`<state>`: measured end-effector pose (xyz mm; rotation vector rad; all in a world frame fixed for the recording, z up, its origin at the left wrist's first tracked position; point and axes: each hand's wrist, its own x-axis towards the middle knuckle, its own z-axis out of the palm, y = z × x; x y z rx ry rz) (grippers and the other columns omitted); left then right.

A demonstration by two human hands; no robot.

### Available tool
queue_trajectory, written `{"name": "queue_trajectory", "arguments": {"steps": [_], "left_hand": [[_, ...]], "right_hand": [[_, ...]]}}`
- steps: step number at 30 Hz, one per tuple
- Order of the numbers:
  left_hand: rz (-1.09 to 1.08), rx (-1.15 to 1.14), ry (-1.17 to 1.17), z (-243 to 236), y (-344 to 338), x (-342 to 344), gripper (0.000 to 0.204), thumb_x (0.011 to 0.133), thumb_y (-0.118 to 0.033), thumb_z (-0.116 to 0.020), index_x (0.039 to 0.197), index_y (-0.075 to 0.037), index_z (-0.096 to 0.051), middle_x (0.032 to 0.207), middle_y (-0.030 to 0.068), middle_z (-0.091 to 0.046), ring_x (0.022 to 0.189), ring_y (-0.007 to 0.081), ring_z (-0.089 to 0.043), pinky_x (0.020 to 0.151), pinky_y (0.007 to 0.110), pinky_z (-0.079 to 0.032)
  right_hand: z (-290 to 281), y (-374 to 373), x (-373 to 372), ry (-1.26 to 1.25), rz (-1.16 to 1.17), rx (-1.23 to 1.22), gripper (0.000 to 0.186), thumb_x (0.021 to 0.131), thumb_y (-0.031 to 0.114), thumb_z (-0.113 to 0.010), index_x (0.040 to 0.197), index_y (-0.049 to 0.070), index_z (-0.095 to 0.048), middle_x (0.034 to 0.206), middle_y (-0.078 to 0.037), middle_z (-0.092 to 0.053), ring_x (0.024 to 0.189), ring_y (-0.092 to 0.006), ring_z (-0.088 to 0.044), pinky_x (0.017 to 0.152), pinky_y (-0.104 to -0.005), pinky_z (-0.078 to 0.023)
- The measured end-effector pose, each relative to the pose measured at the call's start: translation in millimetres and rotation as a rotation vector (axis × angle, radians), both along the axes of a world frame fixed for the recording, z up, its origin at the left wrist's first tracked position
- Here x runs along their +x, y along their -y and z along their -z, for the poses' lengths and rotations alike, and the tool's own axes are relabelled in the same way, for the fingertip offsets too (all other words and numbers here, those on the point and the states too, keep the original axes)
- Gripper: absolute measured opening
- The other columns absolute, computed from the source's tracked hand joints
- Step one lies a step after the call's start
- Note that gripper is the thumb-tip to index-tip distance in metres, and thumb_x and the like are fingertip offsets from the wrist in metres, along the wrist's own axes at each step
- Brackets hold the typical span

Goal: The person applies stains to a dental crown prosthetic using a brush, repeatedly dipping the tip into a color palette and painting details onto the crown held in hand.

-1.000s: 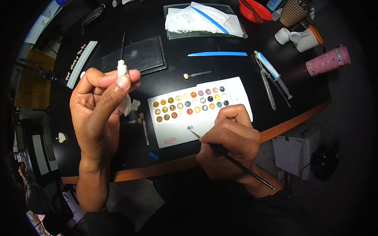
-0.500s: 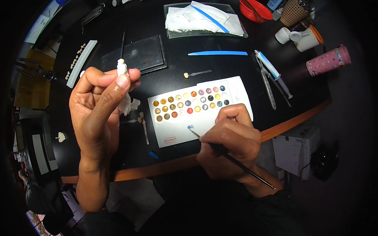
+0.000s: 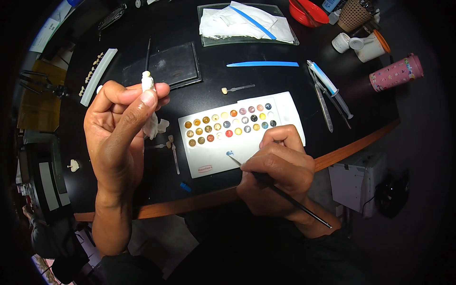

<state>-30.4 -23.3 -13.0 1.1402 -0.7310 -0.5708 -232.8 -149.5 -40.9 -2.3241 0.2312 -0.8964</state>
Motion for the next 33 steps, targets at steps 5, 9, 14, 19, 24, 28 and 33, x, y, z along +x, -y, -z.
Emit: {"name": "queue_trajectory", "arguments": {"steps": [5,9,14,19,24,28,33], "left_hand": [[0.003,0.001,-0.009,0.2,-0.7,-1.4,0.009,0.089,0.000,-0.066,0.091,-0.003,-0.059,0.100,0.0205,-0.071,0.095,0.0197,-0.070,0.094,0.035,-0.052],[0.002,0.009,-0.014,0.7,-2.0,-2.4,0.009,0.089,0.000,-0.067,0.091,-0.004,-0.058,0.100,0.0208,-0.071,0.096,0.0199,-0.070,0.094,0.035,-0.052],[0.006,0.006,-0.007,-0.2,-1.4,-1.2,0.010,0.089,0.001,-0.066,0.091,-0.004,-0.058,0.101,0.0210,-0.071,0.096,0.0201,-0.070,0.094,0.035,-0.053],[0.006,-0.001,-0.012,0.5,0.5,0.3,0.009,0.089,0.001,-0.066,0.091,-0.003,-0.058,0.101,0.0213,-0.071,0.095,0.0202,-0.070,0.094,0.035,-0.053],[0.011,0.002,-0.011,1.4,0.4,0.6,0.010,0.089,0.001,-0.067,0.092,-0.003,-0.058,0.101,0.0220,-0.071,0.095,0.0209,-0.070,0.093,0.034,-0.052],[0.015,0.005,-0.017,1.1,-0.7,-1.4,0.010,0.089,0.001,-0.067,0.092,-0.003,-0.058,0.101,0.0218,-0.071,0.094,0.0211,-0.070,0.093,0.034,-0.052],[0.007,-0.004,-0.020,2.1,-1.6,-2.5,0.010,0.089,0.001,-0.067,0.092,-0.003,-0.058,0.101,0.0213,-0.071,0.094,0.0206,-0.070,0.093,0.034,-0.052]], "right_hand": [[0.6,-0.4,-2.3,0.013,0.013,-0.019,0.025,0.056,-0.008,-0.066,0.071,0.011,-0.063,0.061,0.001,-0.057,0.074,-0.0176,-0.052,0.058,-0.0278,-0.040],[1.3,-1.4,-2.6,0.005,0.009,-0.007,0.025,0.056,-0.008,-0.066,0.071,0.011,-0.063,0.061,0.001,-0.057,0.074,-0.0177,-0.052,0.058,-0.0277,-0.040],[0.0,-1.0,-1.2,-0.001,0.007,-0.024,0.025,0.056,-0.009,-0.065,0.071,0.011,-0.063,0.061,0.001,-0.057,0.073,-0.0178,-0.052,0.057,-0.0276,-0.040],[-1.0,0.8,0.5,-0.005,0.005,-0.017,0.025,0.057,-0.009,-0.065,0.071,0.011,-0.063,0.061,0.001,-0.058,0.074,-0.0179,-0.052,0.057,-0.0278,-0.040],[0.8,1.2,-0.1,0.004,0.004,-0.018,0.025,0.057,-0.009,-0.065,0.071,0.011,-0.063,0.062,0.000,-0.058,0.073,-0.0179,-0.053,0.057,-0.0281,-0.040],[-0.4,-0.1,-1.0,0.001,0.002,-0.009,0.025,0.056,-0.009,-0.066,0.071,0.010,-0.063,0.061,0.000,-0.058,0.073,-0.0180,-0.053,0.057,-0.0283,-0.040],[0.9,-3.6,-4.6,-0.030,0.005,0.051,0.020,0.059,-0.006,-0.062,0.073,0.009,-0.063,0.063,0.000,-0.060,0.080,-0.0199,-0.051,0.074,-0.0313,-0.042]]}}
